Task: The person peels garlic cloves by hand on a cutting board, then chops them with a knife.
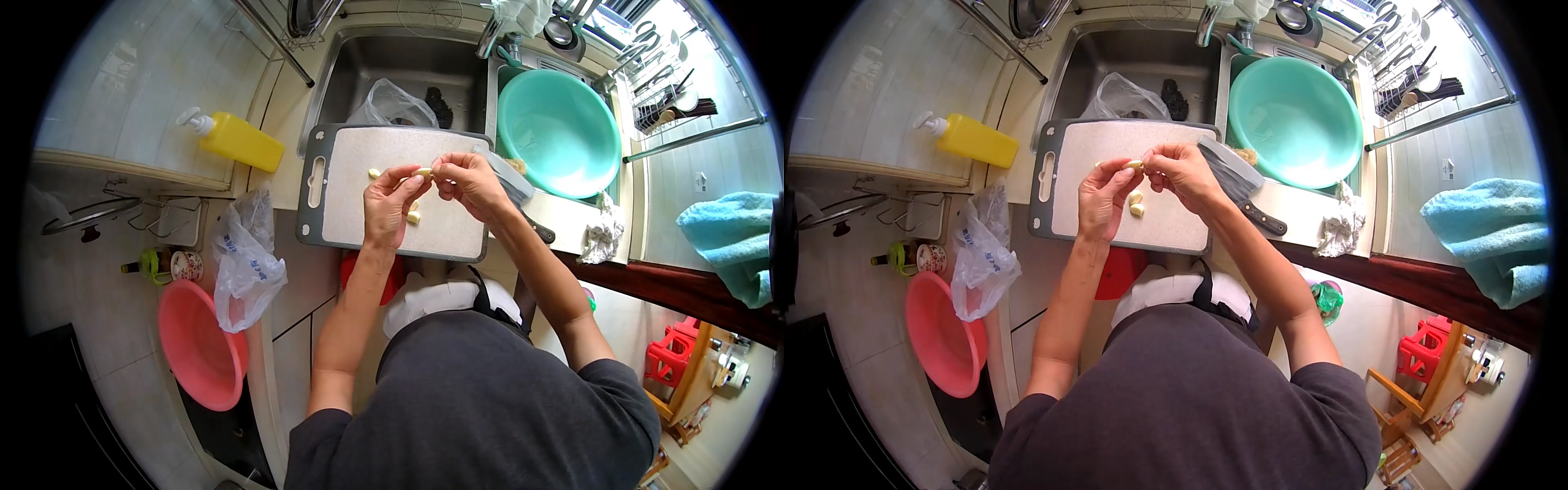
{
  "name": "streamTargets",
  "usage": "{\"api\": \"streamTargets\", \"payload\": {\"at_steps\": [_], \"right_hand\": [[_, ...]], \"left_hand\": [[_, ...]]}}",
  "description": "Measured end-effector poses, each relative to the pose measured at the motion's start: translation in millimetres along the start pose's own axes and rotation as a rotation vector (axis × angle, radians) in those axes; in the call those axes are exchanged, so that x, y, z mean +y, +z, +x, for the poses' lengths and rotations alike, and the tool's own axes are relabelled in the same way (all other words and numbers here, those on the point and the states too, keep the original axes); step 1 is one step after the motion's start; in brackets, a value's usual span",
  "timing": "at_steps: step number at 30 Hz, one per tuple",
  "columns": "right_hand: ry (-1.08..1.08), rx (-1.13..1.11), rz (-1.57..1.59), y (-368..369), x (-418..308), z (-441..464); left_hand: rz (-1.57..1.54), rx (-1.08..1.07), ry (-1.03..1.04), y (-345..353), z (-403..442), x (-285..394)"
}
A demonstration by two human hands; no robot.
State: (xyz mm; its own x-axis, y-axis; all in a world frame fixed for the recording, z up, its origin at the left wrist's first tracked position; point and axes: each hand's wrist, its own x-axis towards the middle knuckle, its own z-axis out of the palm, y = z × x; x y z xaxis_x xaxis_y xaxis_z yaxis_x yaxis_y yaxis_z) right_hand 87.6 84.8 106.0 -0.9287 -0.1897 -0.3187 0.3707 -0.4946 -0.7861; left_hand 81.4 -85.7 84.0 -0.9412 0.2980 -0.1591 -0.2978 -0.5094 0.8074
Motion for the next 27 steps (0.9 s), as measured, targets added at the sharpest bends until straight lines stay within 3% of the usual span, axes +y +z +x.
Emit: {"api": "streamTargets", "payload": {"at_steps": [6,9,11,17,21,24,26,27], "right_hand": [[0.016,-0.052,0.196,-6,6,4],[-0.008,0.026,0.102,-3,12,1],[-0.072,0.045,-0.001,0,12,-3],[-0.222,0.113,-0.421,8,9,-3],[-0.197,0.111,-0.356,5,12,0],[-0.187,0.113,-0.241,1,14,2],[-0.118,0.119,-0.16,-2,12,2],[-0.118,0.119,-0.16,-2,11,1]], "left_hand": [[-0.129,0.065,0.063,5,-2,-7],[-0.359,0.098,0.036,7,0,-3],[0.183,0.185,0.182,10,-1,1],[0.32,0.183,0.344,21,-4,-6],[0.362,0.179,0.327,19,-4,-3],[0.367,0.239,0.183,11,-5,0],[0.072,0.226,0.034,6,-3,5],[0.07,0.224,0.035,6,-3,5]]}}
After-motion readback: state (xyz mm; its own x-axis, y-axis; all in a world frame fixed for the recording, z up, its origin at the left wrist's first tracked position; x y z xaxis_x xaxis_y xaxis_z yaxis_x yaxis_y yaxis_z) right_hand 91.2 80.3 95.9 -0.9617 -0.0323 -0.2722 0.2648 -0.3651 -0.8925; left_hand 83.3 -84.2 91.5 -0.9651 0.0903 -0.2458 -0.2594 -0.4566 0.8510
